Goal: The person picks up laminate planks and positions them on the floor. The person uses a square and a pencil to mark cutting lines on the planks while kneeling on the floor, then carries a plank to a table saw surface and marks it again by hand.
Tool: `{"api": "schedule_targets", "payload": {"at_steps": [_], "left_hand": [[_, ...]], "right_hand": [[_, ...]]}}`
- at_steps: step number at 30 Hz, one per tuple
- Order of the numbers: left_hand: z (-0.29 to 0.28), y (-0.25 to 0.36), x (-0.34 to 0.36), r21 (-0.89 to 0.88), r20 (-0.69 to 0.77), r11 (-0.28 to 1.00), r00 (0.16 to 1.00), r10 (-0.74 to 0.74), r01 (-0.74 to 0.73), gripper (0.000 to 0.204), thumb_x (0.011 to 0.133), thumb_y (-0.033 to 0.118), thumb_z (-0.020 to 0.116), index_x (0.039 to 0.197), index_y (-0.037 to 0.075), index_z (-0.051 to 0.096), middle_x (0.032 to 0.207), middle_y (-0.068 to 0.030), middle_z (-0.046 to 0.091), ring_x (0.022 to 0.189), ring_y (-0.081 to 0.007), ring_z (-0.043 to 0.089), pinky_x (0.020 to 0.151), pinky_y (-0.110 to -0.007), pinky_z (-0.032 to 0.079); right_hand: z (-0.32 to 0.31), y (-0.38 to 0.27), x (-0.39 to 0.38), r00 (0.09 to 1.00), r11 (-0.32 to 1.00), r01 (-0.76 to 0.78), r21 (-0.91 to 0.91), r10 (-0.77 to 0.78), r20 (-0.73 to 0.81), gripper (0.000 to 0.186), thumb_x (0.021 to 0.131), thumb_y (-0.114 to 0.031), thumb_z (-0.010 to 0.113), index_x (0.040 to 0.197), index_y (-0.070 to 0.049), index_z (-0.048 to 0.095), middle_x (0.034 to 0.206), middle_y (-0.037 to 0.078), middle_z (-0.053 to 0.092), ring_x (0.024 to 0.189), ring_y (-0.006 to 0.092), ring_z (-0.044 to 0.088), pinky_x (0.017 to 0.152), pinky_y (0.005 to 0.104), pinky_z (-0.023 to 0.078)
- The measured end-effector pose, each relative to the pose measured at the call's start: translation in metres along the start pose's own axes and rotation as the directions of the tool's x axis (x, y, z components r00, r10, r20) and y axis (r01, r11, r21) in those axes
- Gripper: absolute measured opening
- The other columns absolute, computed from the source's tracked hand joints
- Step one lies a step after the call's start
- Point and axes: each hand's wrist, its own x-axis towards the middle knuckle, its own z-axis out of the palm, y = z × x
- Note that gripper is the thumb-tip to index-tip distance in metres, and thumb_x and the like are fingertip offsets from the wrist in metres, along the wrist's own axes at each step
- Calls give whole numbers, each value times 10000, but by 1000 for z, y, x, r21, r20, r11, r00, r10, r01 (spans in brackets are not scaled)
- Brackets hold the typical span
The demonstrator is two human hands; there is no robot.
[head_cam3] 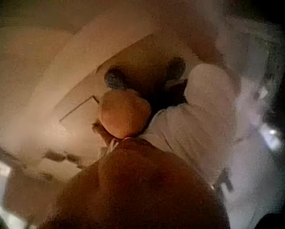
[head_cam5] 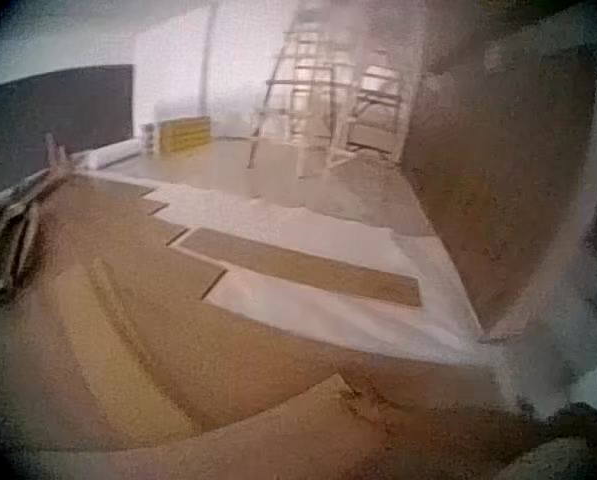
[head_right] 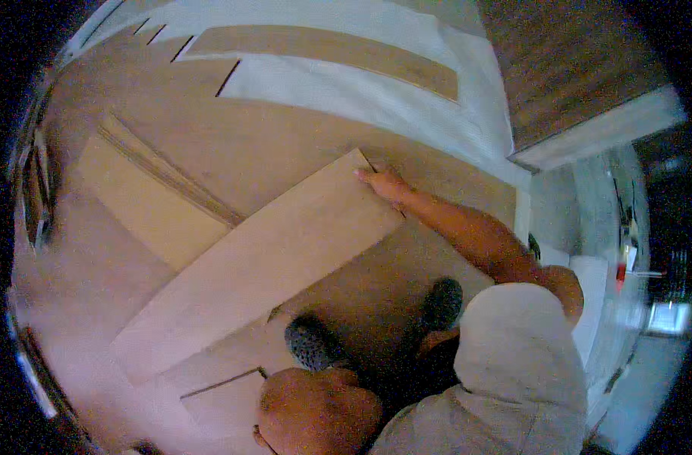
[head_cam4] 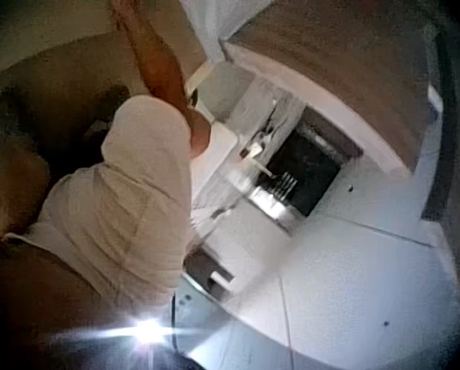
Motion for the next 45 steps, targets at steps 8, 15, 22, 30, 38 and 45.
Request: {"api": "schedule_targets", "payload": {"at_steps": [8,15,22,30,38,45], "left_hand": [[-106,233,14,-858,69,513,993,91,13,509,1041,347,443,1315,-79,485,1303,-251,559,1157,-361,568,1011,-447,481],[-50,363,37,-831,65,508,866,495,-228,465,1046,320,455,1270,-81,528,1245,-172,589,1121,-249,557,1026,-357,440],[-51,445,-5,-825,204,552,845,494,-123,459,1033,278,484,1315,-83,505,1294,-167,578,1176,-260,543,1057,-366,426],[-127,605,-118,-920,317,393,585,746,-2,471,1022,258,499,1352,-78,479,1335,-175,559,1225,-282,526,1080,-393,419],[-160,784,-177,-357,284,512,431,857,-782,359,985,59,497,1310,-93,510,1219,-157,592,1056,-243,569,924,-354,472],[-165,854,-190,-94,304,397,353,885,-913,306,995,91,508,1251,-74,544,1093,-128,617,963,-219,577,786,-356,509]], "right_hand": [[-90,10,-62,987,987,-158,30,158,-25,433,908,-415,662,1089,-22,682,938,87,708,823,198,678,724,391,547],[-142,51,-53,974,986,43,-158,-77,-212,456,930,-436,610,1004,9,680,825,113,693,706,217,655,670,406,523],[-213,118,-30,933,982,-124,-144,66,-354,514,949,-486,570,875,17,644,711,62,573,635,173,540,622,363,461],[-281,265,-80,827,945,-286,155,326,-459,483,907,-433,620,928,44,691,754,124,662,688,218,628,624,380,504],[-327,298,-71,967,870,-61,490,172,-186,332,917,-361,618,1028,-54,674,950,65,651,832,158,593,734,349,513],[-370,280,-190,943,918,-137,373,236,-236,305,987,-289,536,1113,-27,626,1020,83,683,925,177,660,816,348,548]]}}
